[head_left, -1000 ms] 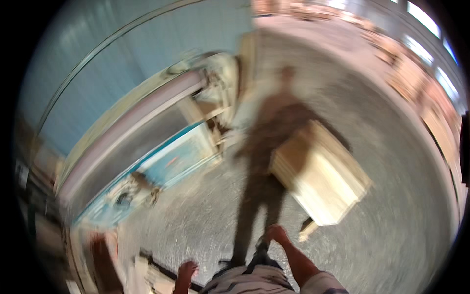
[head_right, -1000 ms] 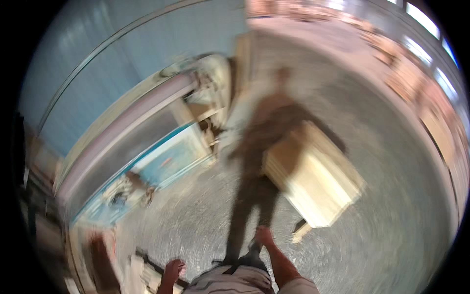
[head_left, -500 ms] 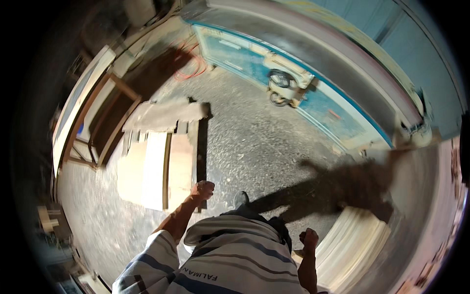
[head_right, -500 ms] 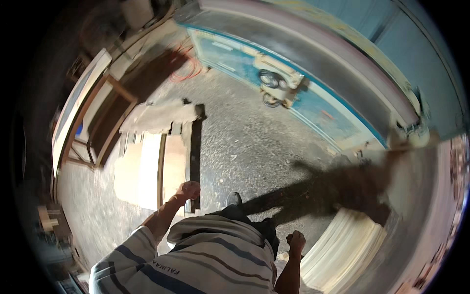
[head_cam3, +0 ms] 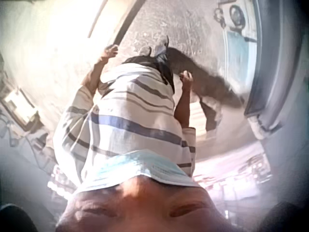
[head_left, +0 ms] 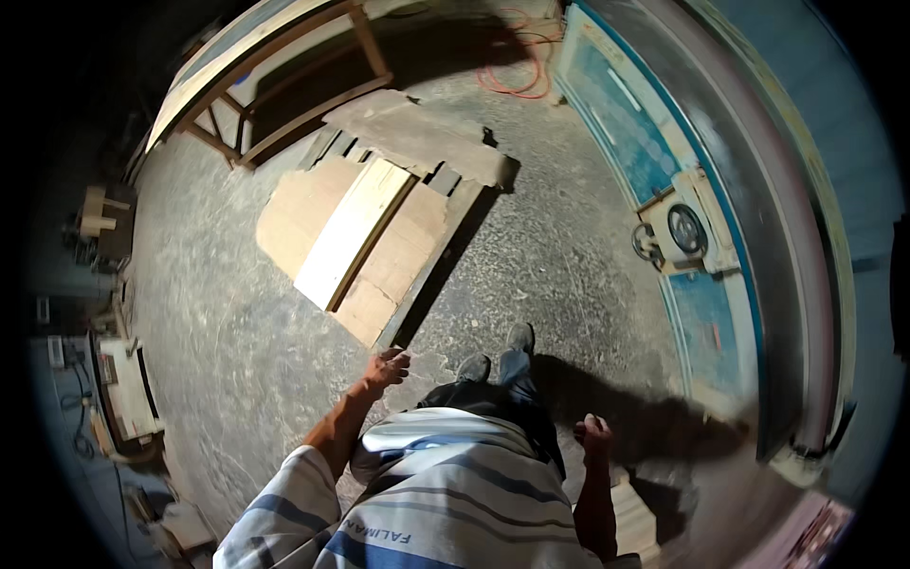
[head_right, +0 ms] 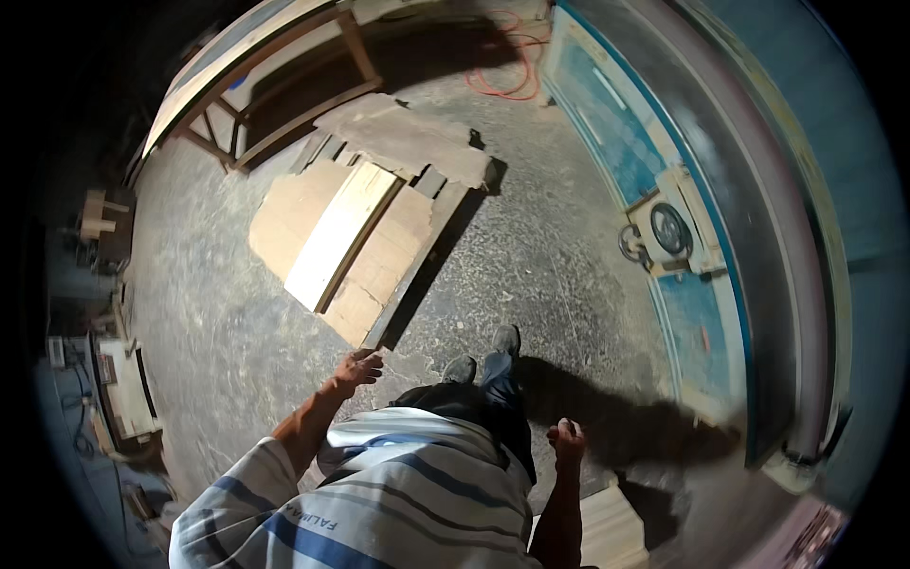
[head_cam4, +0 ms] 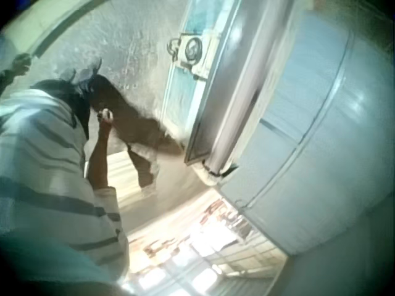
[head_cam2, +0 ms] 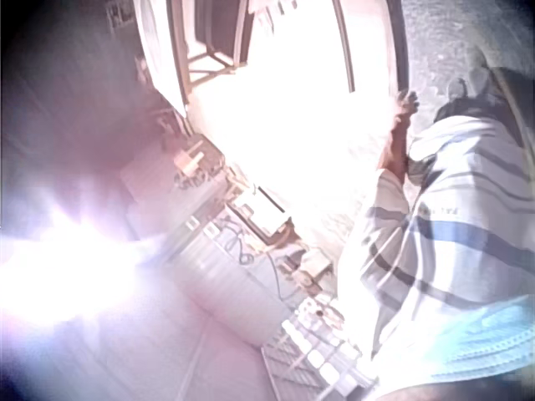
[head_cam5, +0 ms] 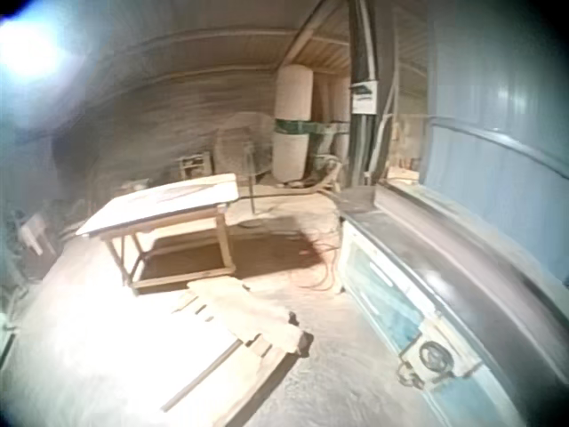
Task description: The person sands the surfaces and edges of a wooden board using a large industrial belt sander, turning the board to sand multiple sides and checking the finish.
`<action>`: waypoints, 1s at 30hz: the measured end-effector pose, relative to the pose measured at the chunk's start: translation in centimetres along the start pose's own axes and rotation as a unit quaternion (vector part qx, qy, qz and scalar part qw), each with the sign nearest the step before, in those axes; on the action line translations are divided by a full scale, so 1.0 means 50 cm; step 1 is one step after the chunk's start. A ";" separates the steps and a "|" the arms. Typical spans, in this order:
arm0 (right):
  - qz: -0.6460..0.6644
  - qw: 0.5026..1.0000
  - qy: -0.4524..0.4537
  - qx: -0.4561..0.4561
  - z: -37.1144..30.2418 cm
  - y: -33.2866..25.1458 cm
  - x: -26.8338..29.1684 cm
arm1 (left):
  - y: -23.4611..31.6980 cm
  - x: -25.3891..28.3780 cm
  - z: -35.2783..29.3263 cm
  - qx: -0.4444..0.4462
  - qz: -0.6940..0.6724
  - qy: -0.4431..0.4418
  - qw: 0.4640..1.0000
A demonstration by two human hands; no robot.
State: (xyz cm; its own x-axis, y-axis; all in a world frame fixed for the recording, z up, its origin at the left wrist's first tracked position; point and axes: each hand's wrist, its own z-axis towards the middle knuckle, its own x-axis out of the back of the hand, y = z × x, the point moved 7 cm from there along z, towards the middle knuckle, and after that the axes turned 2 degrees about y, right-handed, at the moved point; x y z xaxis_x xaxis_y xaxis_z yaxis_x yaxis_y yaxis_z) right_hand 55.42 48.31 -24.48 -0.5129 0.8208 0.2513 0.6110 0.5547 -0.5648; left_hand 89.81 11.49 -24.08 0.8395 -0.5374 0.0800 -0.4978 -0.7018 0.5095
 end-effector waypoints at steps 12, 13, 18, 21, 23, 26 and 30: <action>-0.114 0.981 -0.133 0.085 0.237 -0.388 -0.226 | 0.090 0.007 -0.096 -0.027 -0.104 0.136 0.985; -0.117 0.979 -0.142 0.091 0.239 -0.418 -0.247 | 0.098 0.000 -0.094 -0.032 -0.107 0.132 0.985; -0.211 0.958 -0.165 0.107 0.244 -0.500 -0.349 | 0.110 0.002 -0.047 -0.034 -0.142 0.121 0.982; -0.230 0.948 -0.172 0.135 0.255 -0.535 -0.422 | 0.102 0.035 -0.003 -0.028 -0.187 0.134 0.973; -0.245 0.944 -0.174 0.135 0.272 -0.548 -0.469 | 0.111 0.065 0.026 -0.016 -0.198 0.150 0.969; -0.270 0.937 -0.188 0.117 0.240 -0.585 -0.550 | 0.086 0.109 0.107 -0.015 -0.232 0.168 0.958; -0.295 0.917 -0.230 0.140 0.217 -0.645 -0.694 | 0.146 0.166 0.136 -0.009 -0.260 0.168 0.951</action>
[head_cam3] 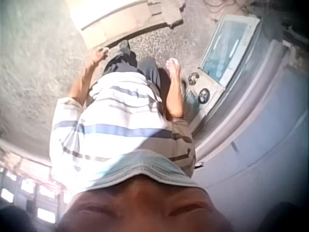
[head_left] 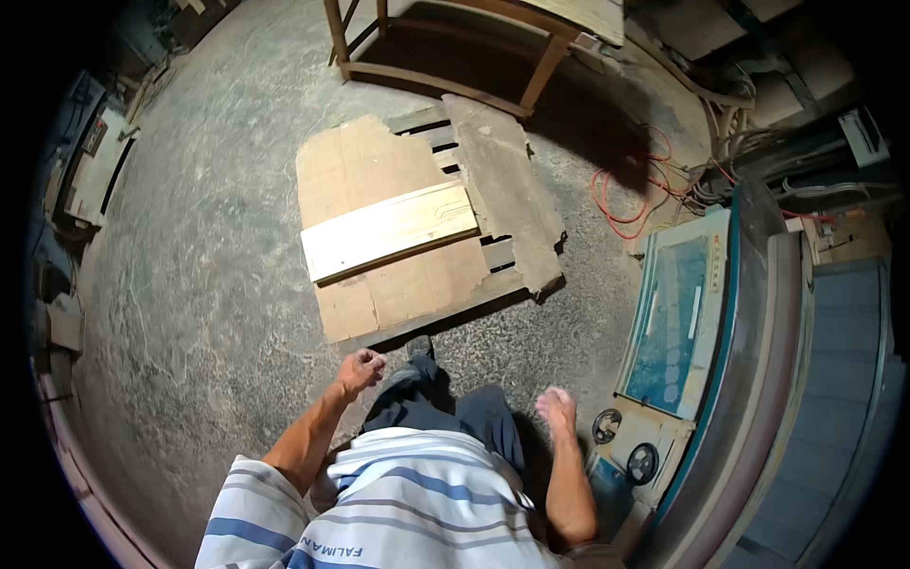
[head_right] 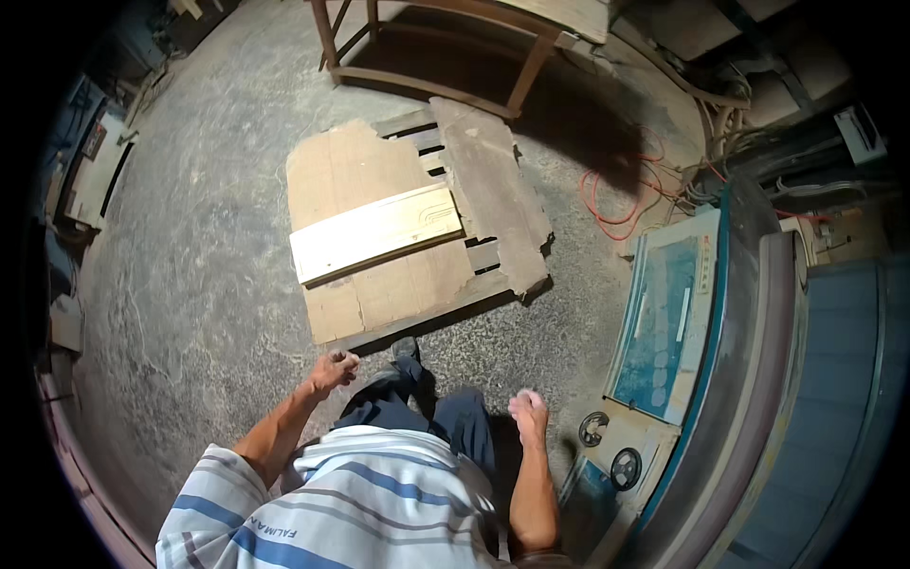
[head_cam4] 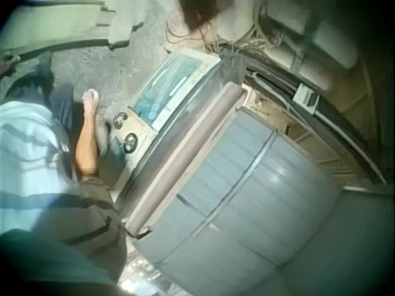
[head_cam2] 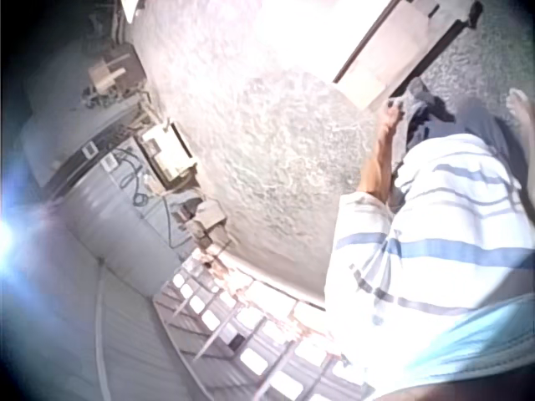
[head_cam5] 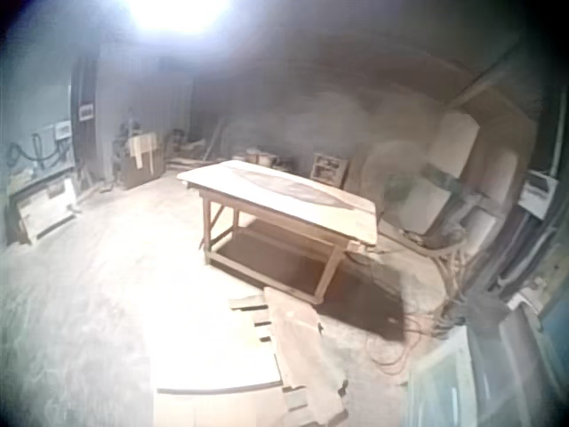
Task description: The person sands the surfaces and edges of a wooden board using a large industrial belt sander, turning the board to sand multiple sides and checking the finish.
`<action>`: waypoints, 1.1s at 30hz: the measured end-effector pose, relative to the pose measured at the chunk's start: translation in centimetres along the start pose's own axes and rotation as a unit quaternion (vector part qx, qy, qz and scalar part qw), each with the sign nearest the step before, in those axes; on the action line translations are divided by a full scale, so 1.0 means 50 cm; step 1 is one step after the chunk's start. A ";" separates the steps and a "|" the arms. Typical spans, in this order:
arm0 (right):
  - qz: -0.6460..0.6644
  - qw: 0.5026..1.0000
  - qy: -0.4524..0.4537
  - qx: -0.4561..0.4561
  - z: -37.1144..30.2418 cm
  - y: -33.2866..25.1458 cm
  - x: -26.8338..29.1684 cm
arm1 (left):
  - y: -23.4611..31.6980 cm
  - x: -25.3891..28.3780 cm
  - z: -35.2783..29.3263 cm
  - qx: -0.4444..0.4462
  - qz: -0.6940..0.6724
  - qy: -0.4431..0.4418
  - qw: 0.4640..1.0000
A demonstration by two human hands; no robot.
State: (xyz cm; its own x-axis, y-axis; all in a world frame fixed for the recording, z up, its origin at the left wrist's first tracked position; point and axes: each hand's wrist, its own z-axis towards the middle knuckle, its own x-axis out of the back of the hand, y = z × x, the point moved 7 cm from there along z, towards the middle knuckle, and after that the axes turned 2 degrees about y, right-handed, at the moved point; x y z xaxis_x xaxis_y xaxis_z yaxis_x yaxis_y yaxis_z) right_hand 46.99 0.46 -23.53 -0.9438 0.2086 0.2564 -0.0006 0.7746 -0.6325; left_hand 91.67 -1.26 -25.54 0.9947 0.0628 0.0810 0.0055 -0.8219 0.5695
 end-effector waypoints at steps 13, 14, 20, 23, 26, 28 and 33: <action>-0.153 0.979 -0.117 0.060 0.293 -0.291 -0.215 | -0.013 0.027 0.004 0.018 0.046 0.202 0.978; -0.155 0.975 -0.143 0.073 0.327 -0.302 -0.233 | 0.010 0.022 -0.024 0.023 0.069 0.233 0.970; -0.262 0.934 -0.213 0.120 0.488 -0.392 -0.393 | -0.081 -0.076 -0.037 0.038 0.142 0.336 0.930; -0.240 0.932 -0.238 0.129 0.585 -0.376 -0.434 | -0.042 -0.166 -0.006 0.047 0.206 0.311 0.927; -0.272 0.919 -0.255 0.129 0.645 -0.390 -0.508 | -0.009 -0.222 0.063 0.017 0.228 0.290 0.929; -0.269 0.917 -0.268 0.122 0.691 -0.361 -0.544 | -0.013 -0.237 0.110 0.001 0.243 0.300 0.923; -0.347 0.905 -0.225 0.102 0.829 -0.286 -0.604 | -0.059 -0.258 0.204 0.000 0.268 0.297 0.917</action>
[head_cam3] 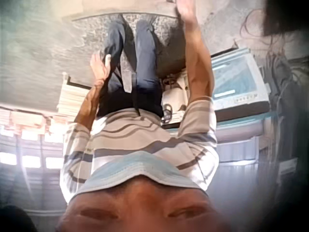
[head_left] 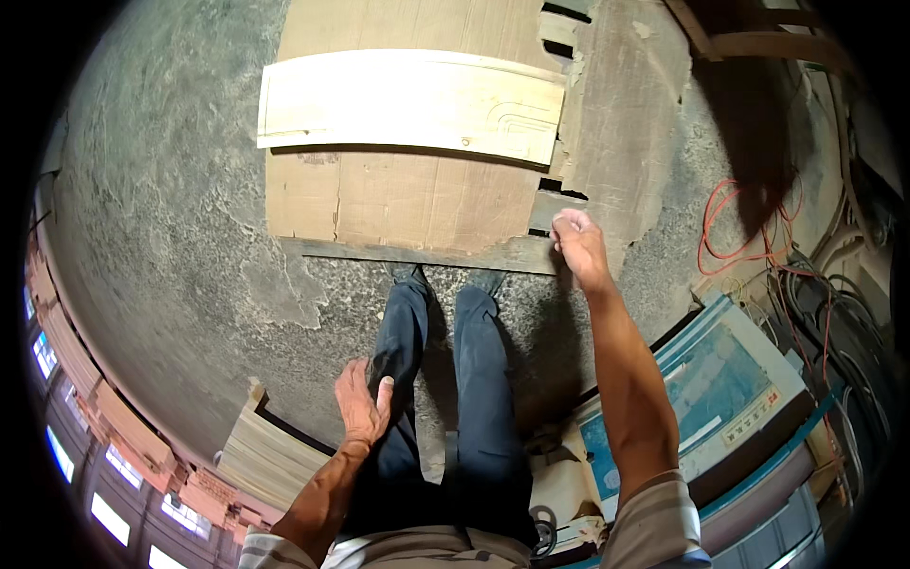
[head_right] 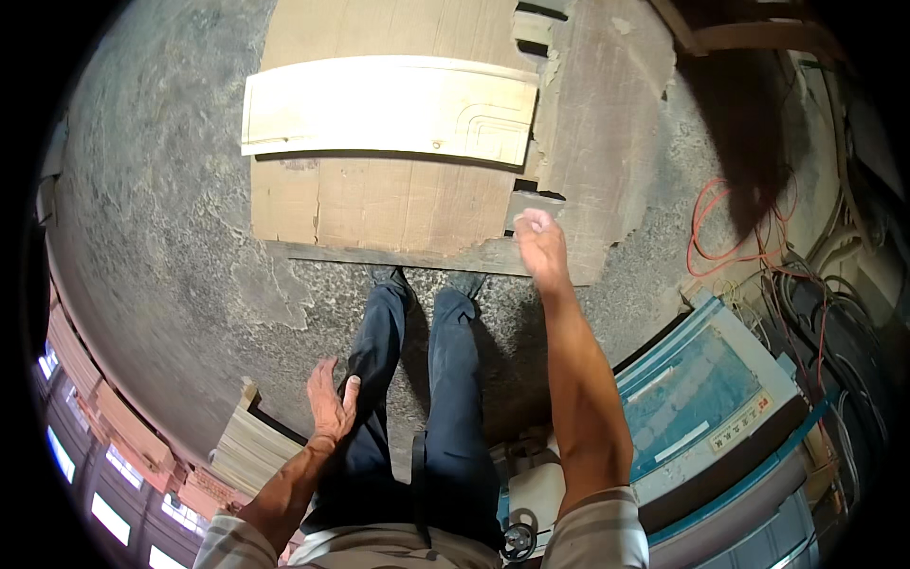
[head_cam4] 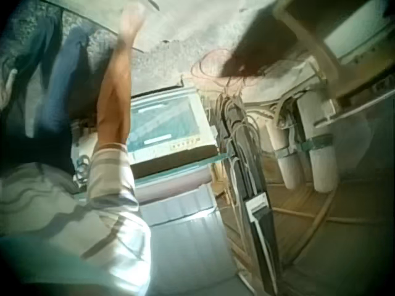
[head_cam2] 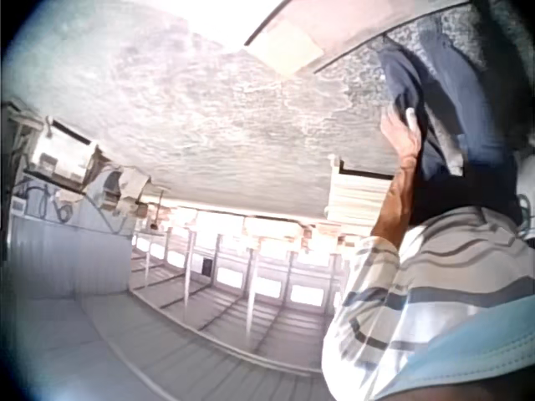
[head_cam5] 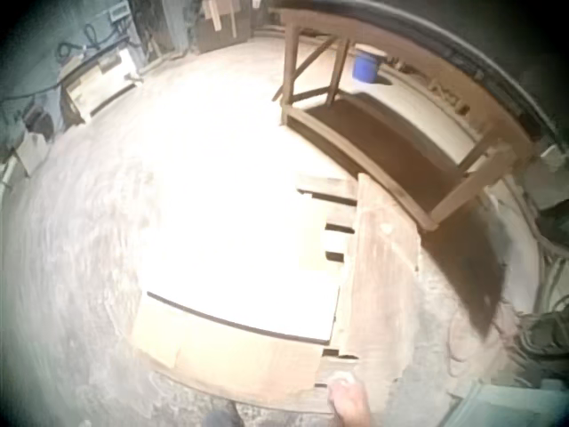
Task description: The person sands the surfaces and edges of a wooden board using a large industrial belt sander, turning the board to sand multiple sides and checking the finish.
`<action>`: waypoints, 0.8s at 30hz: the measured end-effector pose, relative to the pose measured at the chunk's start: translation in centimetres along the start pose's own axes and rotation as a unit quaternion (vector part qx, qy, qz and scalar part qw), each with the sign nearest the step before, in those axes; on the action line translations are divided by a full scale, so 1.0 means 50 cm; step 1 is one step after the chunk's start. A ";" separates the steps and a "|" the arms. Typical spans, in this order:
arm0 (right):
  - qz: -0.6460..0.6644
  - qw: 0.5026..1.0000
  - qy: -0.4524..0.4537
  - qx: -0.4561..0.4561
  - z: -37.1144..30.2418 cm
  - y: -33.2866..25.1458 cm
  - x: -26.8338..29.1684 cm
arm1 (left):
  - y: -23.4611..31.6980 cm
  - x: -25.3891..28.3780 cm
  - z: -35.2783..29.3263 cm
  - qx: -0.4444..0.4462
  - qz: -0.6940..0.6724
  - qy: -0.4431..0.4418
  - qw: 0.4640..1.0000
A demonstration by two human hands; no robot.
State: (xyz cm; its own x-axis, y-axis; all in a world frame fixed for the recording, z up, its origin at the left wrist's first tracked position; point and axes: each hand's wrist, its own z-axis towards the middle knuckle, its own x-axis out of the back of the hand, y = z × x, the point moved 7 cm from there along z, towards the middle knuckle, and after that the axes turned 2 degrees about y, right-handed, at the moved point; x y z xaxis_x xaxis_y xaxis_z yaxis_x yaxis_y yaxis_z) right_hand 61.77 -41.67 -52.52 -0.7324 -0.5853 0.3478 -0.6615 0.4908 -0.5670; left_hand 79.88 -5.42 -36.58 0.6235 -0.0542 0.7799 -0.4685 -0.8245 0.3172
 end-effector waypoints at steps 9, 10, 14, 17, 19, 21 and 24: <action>-0.019 0.998 0.068 0.003 0.219 0.010 -0.070 | -0.017 -0.083 0.036 -0.036 -0.031 -0.081 0.996; -0.022 0.996 0.086 0.007 0.236 -0.002 -0.072 | -0.010 -0.085 0.045 -0.044 -0.030 -0.093 0.994; -0.029 0.996 0.087 -0.002 0.288 -0.063 -0.097 | 0.008 -0.082 0.070 -0.057 -0.018 -0.094 0.994; -0.057 0.985 0.154 0.054 0.351 -0.057 -0.093 | 0.009 -0.085 0.085 -0.059 -0.038 -0.099 0.993; -0.089 0.986 0.141 0.031 0.406 -0.027 -0.087 | 0.009 -0.081 0.094 -0.058 -0.046 -0.095 0.993; -0.071 0.986 0.140 0.058 0.422 -0.034 -0.102 | 0.004 -0.084 0.096 -0.054 -0.064 -0.089 0.992; -0.022 0.990 0.131 0.037 0.437 -0.029 -0.115 | -0.004 -0.081 0.100 -0.042 -0.070 -0.080 0.993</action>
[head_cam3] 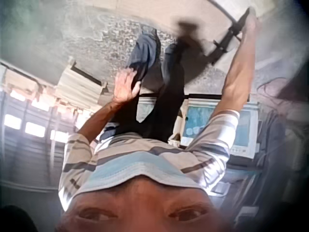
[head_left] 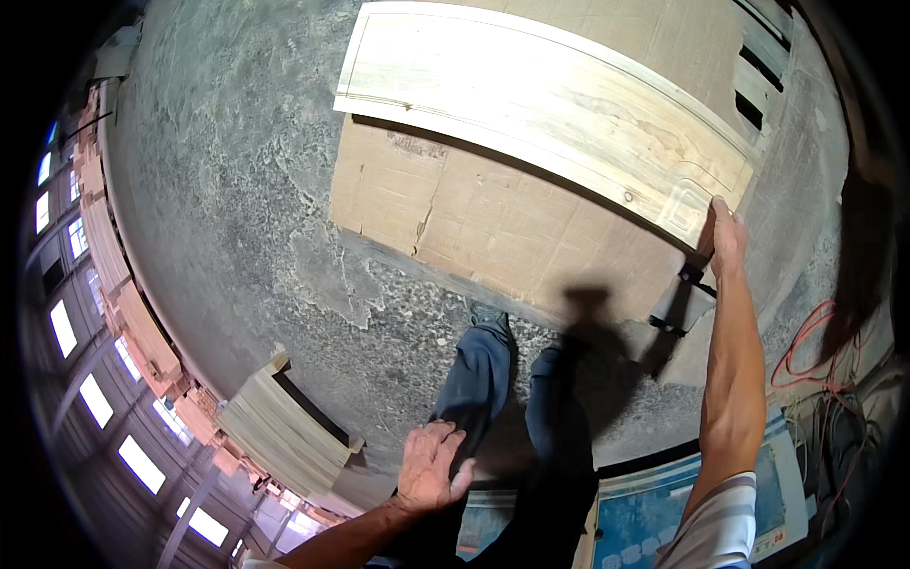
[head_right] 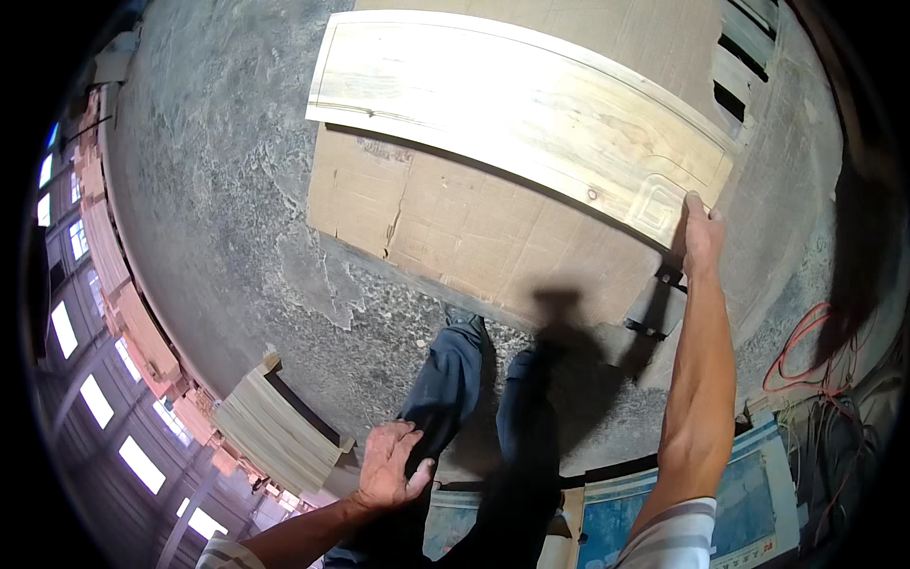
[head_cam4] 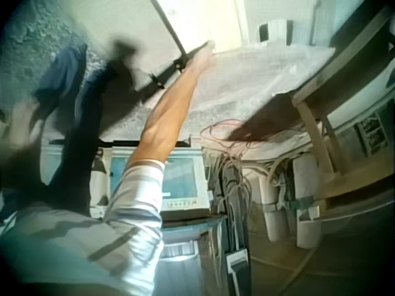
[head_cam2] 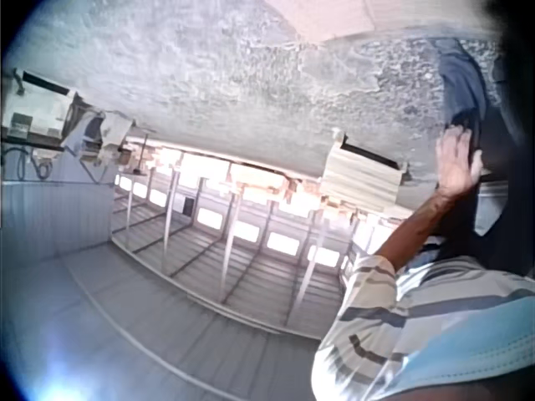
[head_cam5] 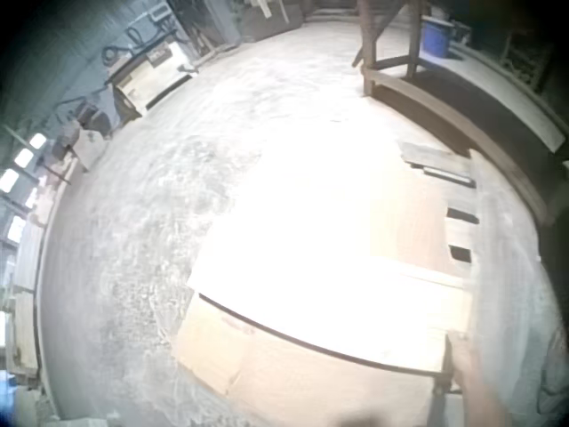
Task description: The person sands the surfaces and edges of a wooden board using a large industrial belt sander, turning the board to sand multiple sides and checking the finish.
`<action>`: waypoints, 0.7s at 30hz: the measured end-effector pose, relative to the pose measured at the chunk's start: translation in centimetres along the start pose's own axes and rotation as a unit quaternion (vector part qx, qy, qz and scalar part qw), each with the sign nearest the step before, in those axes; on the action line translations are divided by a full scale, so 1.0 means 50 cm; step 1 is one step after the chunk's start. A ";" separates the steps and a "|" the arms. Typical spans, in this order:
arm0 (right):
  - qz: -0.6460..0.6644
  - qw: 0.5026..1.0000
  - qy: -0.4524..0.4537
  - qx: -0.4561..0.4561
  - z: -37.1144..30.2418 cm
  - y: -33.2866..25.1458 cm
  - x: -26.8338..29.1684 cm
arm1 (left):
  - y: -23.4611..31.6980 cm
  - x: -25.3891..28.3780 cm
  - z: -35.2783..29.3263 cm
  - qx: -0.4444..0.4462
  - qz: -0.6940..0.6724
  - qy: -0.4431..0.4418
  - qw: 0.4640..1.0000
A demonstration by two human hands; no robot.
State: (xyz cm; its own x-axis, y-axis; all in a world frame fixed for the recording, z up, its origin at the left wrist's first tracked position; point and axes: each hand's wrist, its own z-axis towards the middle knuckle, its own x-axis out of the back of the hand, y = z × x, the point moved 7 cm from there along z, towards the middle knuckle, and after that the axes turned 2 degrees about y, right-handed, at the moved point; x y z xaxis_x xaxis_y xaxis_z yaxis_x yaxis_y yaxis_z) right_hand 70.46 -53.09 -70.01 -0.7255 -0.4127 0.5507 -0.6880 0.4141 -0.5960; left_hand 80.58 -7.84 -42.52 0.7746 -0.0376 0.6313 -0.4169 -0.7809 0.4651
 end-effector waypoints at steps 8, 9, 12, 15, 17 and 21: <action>0.057 0.989 -0.121 -0.060 -0.020 -0.007 0.019 | -0.011 0.007 0.002 0.005 -0.004 0.007 1.000; 0.091 0.986 -0.128 -0.061 -0.020 -0.001 0.036 | -0.006 0.008 0.006 0.001 -0.008 0.007 1.000; 0.175 0.967 -0.164 -0.087 -0.064 0.005 0.062 | 0.002 0.016 0.010 -0.011 -0.013 0.019 1.000; 0.259 0.934 -0.230 -0.087 -0.176 -0.062 0.070 | 0.011 0.032 0.006 -0.013 -0.009 0.035 0.999; 0.252 0.916 -0.290 -0.117 -0.241 -0.087 0.083 | 0.008 0.034 0.002 -0.013 -0.012 0.038 0.999; 0.096 0.938 -0.302 -0.144 -0.364 -0.148 0.122 | -0.004 0.040 -0.033 0.003 -0.004 0.080 0.997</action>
State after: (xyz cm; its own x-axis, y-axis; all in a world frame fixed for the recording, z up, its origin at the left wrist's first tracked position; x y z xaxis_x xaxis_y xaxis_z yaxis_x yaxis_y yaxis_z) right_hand 70.78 -43.88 -51.60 -0.7544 -0.6556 -0.0335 -0.5846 0.6941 -0.4201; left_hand 81.43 -6.71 -40.30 0.6923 0.0680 0.7184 -0.4077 -0.7846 0.4671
